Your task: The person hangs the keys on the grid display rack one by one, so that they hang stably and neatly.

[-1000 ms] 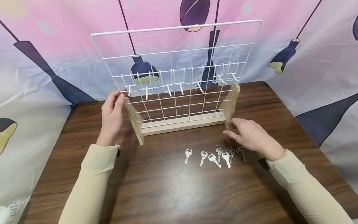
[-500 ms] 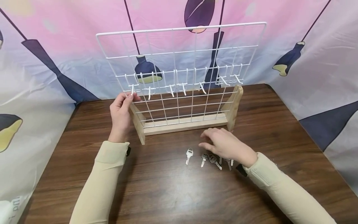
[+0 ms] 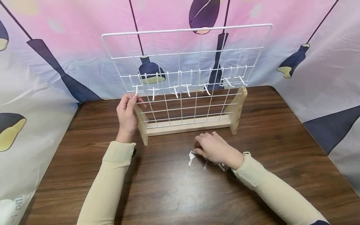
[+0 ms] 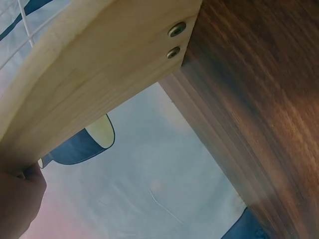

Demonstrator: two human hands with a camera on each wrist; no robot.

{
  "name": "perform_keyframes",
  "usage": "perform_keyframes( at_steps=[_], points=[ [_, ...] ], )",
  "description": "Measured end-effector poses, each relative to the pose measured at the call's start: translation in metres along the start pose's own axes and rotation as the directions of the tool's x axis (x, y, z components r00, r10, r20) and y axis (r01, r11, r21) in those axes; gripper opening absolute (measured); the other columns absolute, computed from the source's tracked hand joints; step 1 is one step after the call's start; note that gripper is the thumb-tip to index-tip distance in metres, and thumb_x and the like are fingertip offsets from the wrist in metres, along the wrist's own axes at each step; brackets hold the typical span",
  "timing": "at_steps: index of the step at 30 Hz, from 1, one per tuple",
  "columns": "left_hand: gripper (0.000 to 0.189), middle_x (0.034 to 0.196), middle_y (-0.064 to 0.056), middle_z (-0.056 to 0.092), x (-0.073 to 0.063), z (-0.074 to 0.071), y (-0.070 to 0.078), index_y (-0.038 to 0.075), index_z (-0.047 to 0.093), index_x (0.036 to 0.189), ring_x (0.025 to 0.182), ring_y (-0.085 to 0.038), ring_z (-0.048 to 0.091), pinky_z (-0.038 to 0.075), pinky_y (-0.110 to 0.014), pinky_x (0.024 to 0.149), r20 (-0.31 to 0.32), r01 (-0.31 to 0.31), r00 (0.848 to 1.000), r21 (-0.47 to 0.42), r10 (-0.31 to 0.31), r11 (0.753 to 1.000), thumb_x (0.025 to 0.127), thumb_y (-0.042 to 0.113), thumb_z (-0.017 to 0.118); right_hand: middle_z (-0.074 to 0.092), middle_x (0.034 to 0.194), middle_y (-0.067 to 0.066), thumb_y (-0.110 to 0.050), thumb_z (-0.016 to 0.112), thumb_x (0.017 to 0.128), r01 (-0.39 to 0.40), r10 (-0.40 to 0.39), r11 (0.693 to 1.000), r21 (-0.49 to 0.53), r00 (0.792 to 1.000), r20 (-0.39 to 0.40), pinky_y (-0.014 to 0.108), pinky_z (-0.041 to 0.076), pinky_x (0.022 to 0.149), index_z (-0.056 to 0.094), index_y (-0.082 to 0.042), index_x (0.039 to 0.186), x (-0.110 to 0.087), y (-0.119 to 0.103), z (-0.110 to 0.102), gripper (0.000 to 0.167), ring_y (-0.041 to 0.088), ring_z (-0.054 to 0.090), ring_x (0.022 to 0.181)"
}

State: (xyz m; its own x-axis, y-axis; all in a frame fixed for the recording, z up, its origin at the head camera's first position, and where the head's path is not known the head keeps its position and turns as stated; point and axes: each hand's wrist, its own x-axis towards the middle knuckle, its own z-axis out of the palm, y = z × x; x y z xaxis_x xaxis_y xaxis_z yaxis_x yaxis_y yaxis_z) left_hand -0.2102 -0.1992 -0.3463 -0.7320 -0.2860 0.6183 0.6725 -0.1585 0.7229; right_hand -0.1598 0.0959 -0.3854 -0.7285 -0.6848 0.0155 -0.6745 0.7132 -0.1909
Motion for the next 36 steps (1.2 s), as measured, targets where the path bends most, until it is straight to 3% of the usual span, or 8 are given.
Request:
perform_keyframes(
  at_steps=[4,14,24,36],
  points=[
    [0.020,0.084,-0.012,0.059,-0.001,0.000,0.000,-0.009,0.055,0.085,0.066,-0.020,0.062,0.056,-0.030,0.063,0.004,0.004,1.000,-0.007,-0.004,1.000,0.099,0.002,0.048,0.061,0.091,-0.005,-0.037,0.068,0.091,0.000,0.000,1.000,-0.007,1.000,0.014,0.040,0.043,0.082,0.063,-0.017,0.097,0.003,-0.004,0.001,0.021,0.019,0.061,0.090],
    [0.020,0.082,-0.011,0.060,-0.002,0.001,-0.002,-0.012,0.053,0.088,0.065,-0.019,0.062,0.056,-0.030,0.062,0.001,-0.015,1.000,0.036,0.015,0.999,0.099,0.003,0.047,0.051,0.084,-0.007,-0.050,0.069,0.085,-0.007,0.006,1.000,0.017,0.998,0.068,0.036,0.038,0.076,0.059,-0.017,0.090,0.007,-0.006,0.007,0.034,0.015,0.054,0.080],
    [0.017,0.082,-0.012,0.060,-0.002,0.000,-0.002,-0.006,0.058,0.089,0.066,-0.018,0.062,0.056,-0.030,0.062,-0.003,-0.037,0.999,0.058,0.037,0.998,0.099,0.004,0.048,0.049,0.081,-0.005,-0.041,0.075,0.083,-0.016,0.014,1.000,0.019,0.993,0.116,0.037,0.038,0.072,0.058,-0.017,0.084,0.014,-0.010,0.007,0.029,0.015,0.049,0.076],
    [0.016,0.083,-0.012,0.059,-0.004,0.000,-0.002,0.001,0.060,0.091,0.069,-0.015,0.062,0.056,-0.029,0.063,-0.007,-0.039,0.999,0.079,0.040,0.996,0.100,0.005,0.048,0.054,0.084,-0.006,-0.040,0.076,0.082,-0.038,0.029,0.998,0.055,0.989,0.142,0.038,0.040,0.076,0.062,-0.016,0.086,0.019,-0.009,0.006,0.028,0.015,0.054,0.080]
  ],
)
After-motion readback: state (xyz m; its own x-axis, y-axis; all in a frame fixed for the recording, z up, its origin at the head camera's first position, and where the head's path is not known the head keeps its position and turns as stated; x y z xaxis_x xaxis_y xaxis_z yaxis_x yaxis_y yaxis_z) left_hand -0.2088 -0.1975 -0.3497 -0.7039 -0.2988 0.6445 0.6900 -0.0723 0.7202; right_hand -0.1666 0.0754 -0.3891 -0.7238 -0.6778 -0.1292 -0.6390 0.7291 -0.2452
